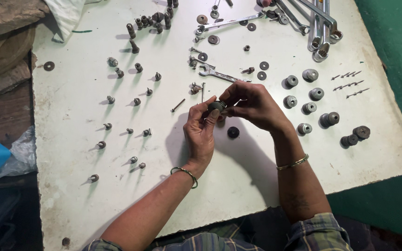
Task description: The person sorts and fits together various small metal and rubber components, including washers and bolts, on a white table. They pick up washers and attempt to slide them onto the bolts and wrenches.
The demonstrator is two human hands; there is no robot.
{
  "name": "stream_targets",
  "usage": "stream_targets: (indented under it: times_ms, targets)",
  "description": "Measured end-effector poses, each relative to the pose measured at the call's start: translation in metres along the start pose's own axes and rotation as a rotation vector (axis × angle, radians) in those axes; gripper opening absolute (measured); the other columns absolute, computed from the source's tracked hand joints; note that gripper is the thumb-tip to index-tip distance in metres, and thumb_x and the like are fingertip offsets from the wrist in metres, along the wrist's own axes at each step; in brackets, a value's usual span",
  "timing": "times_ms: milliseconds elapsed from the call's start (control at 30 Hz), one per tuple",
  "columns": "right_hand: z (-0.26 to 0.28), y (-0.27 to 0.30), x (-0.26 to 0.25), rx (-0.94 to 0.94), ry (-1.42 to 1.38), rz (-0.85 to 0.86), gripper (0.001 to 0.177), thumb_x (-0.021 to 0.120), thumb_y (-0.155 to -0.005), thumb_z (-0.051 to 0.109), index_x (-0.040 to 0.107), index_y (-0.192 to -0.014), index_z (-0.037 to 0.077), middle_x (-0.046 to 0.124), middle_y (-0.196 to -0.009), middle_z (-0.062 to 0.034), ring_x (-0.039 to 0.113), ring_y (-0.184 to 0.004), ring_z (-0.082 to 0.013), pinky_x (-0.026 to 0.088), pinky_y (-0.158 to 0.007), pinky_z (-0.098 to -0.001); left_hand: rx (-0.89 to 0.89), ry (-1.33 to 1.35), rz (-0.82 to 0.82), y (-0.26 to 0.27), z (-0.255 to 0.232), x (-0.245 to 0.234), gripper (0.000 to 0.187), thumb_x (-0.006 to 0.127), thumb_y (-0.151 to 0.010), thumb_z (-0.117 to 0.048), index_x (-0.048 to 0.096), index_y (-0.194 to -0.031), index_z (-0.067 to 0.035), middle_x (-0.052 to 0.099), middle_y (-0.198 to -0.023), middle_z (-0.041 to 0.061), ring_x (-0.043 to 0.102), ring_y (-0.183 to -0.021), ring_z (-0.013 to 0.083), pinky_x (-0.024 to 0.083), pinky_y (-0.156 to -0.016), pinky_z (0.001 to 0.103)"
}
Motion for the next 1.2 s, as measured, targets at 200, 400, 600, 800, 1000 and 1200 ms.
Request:
stream_targets:
  times_ms: [200,400,600,800,1000,1200]
  targets:
    - [-0.007,-0.001,-0.001,-0.009,-0.060,-0.015,0.019,0.071,-0.093,-0.002,0.065,-0.111,-0.003,0.075,-0.095,-0.0079,0.073,-0.088,-0.0139,0.062,-0.078,-0.0298,-0.043,0.022,0.005,-0.001,0.002,0.000,0.034,0.060,-0.106,-0.016,0.064,-0.138,-0.004,0.055,-0.120,0.001,0.064,-0.100,0.0098,0.057,-0.091,0.025]
    - [-0.015,-0.005,-0.005,0.022,-0.132,-0.030,0.017,0.068,-0.095,-0.003,0.067,-0.111,-0.004,0.076,-0.095,-0.0084,0.075,-0.087,-0.0149,0.064,-0.078,-0.0297,-0.027,-0.007,0.018,-0.001,-0.001,0.000,0.034,0.059,-0.107,-0.012,0.063,-0.140,-0.004,0.060,-0.117,0.002,0.065,-0.099,0.0110,0.057,-0.091,0.026]
    - [-0.013,-0.004,-0.003,0.018,-0.099,-0.027,0.019,0.069,-0.094,-0.005,0.068,-0.113,-0.003,0.076,-0.099,-0.0088,0.074,-0.091,-0.0136,0.063,-0.081,-0.0281,-0.060,-0.071,-0.012,0.001,0.002,-0.001,0.037,0.060,-0.106,-0.006,0.062,-0.142,-0.005,0.071,-0.110,0.002,0.064,-0.095,0.0082,0.055,-0.087,0.023]
    - [0.003,-0.002,0.004,-0.052,0.128,-0.022,0.025,0.074,-0.087,-0.007,0.070,-0.111,0.000,0.078,-0.097,-0.0076,0.075,-0.087,-0.0129,0.064,-0.076,-0.0274,-0.045,-0.059,-0.007,-0.001,0.006,-0.001,0.040,0.060,-0.105,-0.003,0.060,-0.145,-0.005,0.071,-0.119,0.001,0.063,-0.099,0.0060,0.054,-0.090,0.021]
    - [0.012,-0.001,0.010,-0.101,0.302,-0.080,0.024,0.075,-0.085,-0.008,0.071,-0.107,0.002,0.080,-0.096,-0.0069,0.077,-0.084,-0.0124,0.063,-0.071,-0.0262,-0.071,-0.063,0.020,0.000,0.002,-0.002,0.039,0.057,-0.105,-0.003,0.058,-0.144,-0.006,0.070,-0.122,0.000,0.063,-0.101,0.0054,0.055,-0.092,0.021]
    - [0.019,0.000,0.020,-0.174,0.439,-0.123,0.028,0.075,-0.083,-0.008,0.072,-0.108,0.003,0.079,-0.096,-0.0077,0.079,-0.086,-0.0161,0.064,-0.072,-0.0279,-0.055,-0.145,-0.015,-0.001,0.003,-0.004,0.039,0.060,-0.107,-0.003,0.061,-0.146,-0.004,0.070,-0.119,0.000,0.060,-0.099,0.0053,0.052,-0.088,0.020]
Point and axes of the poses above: each hand's wrist, its own y-axis away from the middle knuckle, its own x-axis out of the palm, z = x × y, the point moved 2 cm from there along -y, towards the middle knuckle
